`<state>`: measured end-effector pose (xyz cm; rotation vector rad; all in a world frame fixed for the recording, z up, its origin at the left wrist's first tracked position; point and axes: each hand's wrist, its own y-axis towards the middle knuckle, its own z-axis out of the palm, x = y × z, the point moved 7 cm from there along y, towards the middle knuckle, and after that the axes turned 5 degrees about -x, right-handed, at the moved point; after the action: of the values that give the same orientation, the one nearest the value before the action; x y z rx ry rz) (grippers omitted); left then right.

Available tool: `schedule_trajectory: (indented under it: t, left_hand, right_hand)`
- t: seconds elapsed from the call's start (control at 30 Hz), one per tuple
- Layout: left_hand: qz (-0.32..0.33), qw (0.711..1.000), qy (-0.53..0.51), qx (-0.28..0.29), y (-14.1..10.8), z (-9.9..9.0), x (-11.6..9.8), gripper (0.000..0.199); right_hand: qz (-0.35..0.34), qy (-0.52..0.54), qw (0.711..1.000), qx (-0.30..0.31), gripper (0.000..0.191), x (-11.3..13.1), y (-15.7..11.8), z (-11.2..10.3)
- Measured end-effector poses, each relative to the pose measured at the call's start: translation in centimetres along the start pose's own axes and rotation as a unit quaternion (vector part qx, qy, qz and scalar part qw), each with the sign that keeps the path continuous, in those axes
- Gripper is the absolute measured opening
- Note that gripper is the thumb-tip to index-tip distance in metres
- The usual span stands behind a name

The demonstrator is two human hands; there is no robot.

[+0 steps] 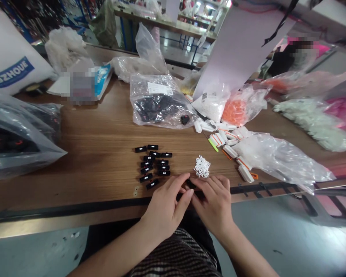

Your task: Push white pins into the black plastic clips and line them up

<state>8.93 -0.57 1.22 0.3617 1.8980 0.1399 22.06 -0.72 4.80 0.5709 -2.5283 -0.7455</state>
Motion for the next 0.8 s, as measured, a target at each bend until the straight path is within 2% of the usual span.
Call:
schedule_trajectory:
  t: [0.1,0.2,0.27,0.33,0.4,0.5,0.67,0.8]
  left_hand:
    - [0.014,1.000,0.026,0.000,0.2,0.0,0.0,0.032]
    - [0.025,0.999,0.029,-0.004,0.3,0.0,0.0,0.030]
    - [0.029,0.999,0.030,0.002,0.4,0.2,-0.1,0.029]
    - [0.033,0.998,0.044,0.011,0.5,0.5,-0.2,0.029]
    - [0.040,0.997,0.067,0.014,0.5,0.7,-0.3,0.030]
    - [0.048,0.994,0.096,0.009,0.5,0.8,-0.3,0.029]
    - [0.067,0.985,0.155,0.023,0.3,1.3,-0.3,0.019]
    - [0.072,0.982,0.175,0.020,0.4,1.4,-0.3,0.015]
  right_hand:
    - [0.008,-0.004,1.000,-0.030,0.021,1.2,-1.2,0.6]
    - [0.030,0.041,0.999,-0.005,0.031,1.0,-1.7,0.9]
    - [0.052,0.090,0.994,0.025,0.029,-0.4,-1.6,0.5]
    - [0.092,0.116,0.989,0.026,0.020,-2.9,-1.4,-0.4]
    - [0.137,0.080,0.987,-0.006,0.014,-6.0,-1.1,-1.5]
    - [0.163,-0.006,0.986,0.019,0.013,-9.4,-0.9,-1.3]
    - [0.172,-0.019,0.983,0.066,0.017,-10.7,-0.7,0.5]
    - [0.193,-0.045,0.977,0.082,0.020,-11.3,-0.8,0.3]
